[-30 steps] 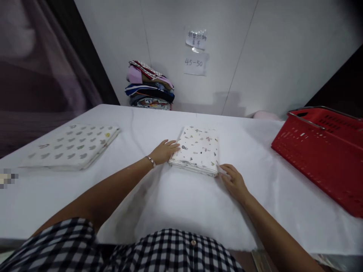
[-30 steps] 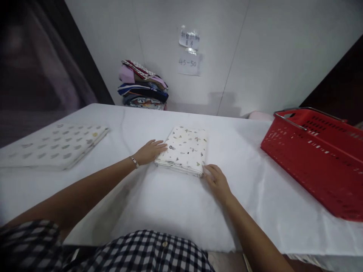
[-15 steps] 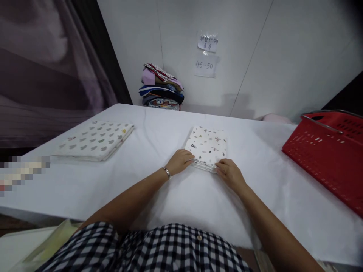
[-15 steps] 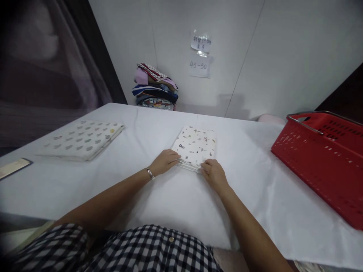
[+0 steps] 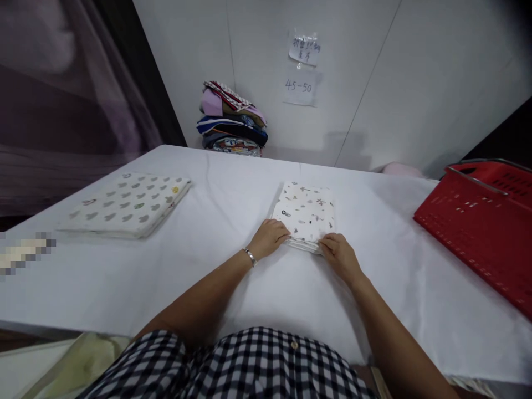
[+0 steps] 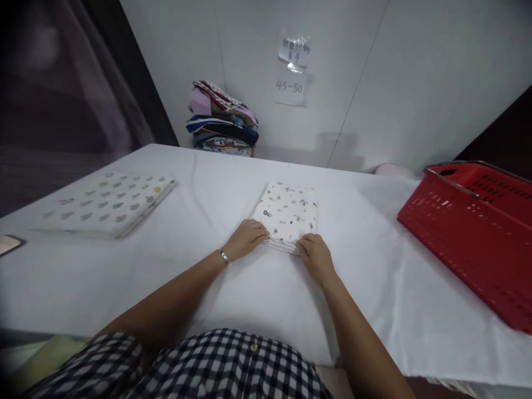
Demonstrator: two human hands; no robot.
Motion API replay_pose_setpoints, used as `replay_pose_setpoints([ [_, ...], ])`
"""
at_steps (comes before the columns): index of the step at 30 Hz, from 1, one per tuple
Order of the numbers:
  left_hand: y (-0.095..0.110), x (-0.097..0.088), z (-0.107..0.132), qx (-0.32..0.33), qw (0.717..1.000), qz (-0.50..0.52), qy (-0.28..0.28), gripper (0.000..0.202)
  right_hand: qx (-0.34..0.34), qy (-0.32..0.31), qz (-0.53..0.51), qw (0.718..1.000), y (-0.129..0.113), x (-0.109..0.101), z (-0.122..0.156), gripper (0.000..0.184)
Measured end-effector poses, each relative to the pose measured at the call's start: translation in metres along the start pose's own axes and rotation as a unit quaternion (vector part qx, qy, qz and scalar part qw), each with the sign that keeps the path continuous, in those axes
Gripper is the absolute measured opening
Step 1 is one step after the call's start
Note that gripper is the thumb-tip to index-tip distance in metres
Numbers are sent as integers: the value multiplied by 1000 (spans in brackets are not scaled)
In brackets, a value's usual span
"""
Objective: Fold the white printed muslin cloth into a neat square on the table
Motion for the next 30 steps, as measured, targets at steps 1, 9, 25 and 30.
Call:
replay_pose_setpoints([
  [1, 1, 0, 0, 0, 1000, 0, 5, 26, -1, 16, -9, 1000, 0, 0, 1, 24],
  [9, 3, 1, 4, 7, 1000, 20, 22, 28, -32, 28, -2, 999, -2, -3, 10, 23],
  [25, 4, 4, 2, -15, 999, 22, 28, 29, 5, 72, -32, 997, 4, -3, 10, 23],
  [30, 6, 4, 2, 0, 1000, 13, 22, 29, -22, 35, -4, 999, 5, -1, 11, 23],
])
Point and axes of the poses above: each hand's wrist, its own z-axis away from the middle knuckle, its own x-axis out of the palm, y = z × x, the point moved 5 cm from there along -z, towards the middle knuckle, and after that the axes turned 7 degrees about x, right-handed, at the moved point
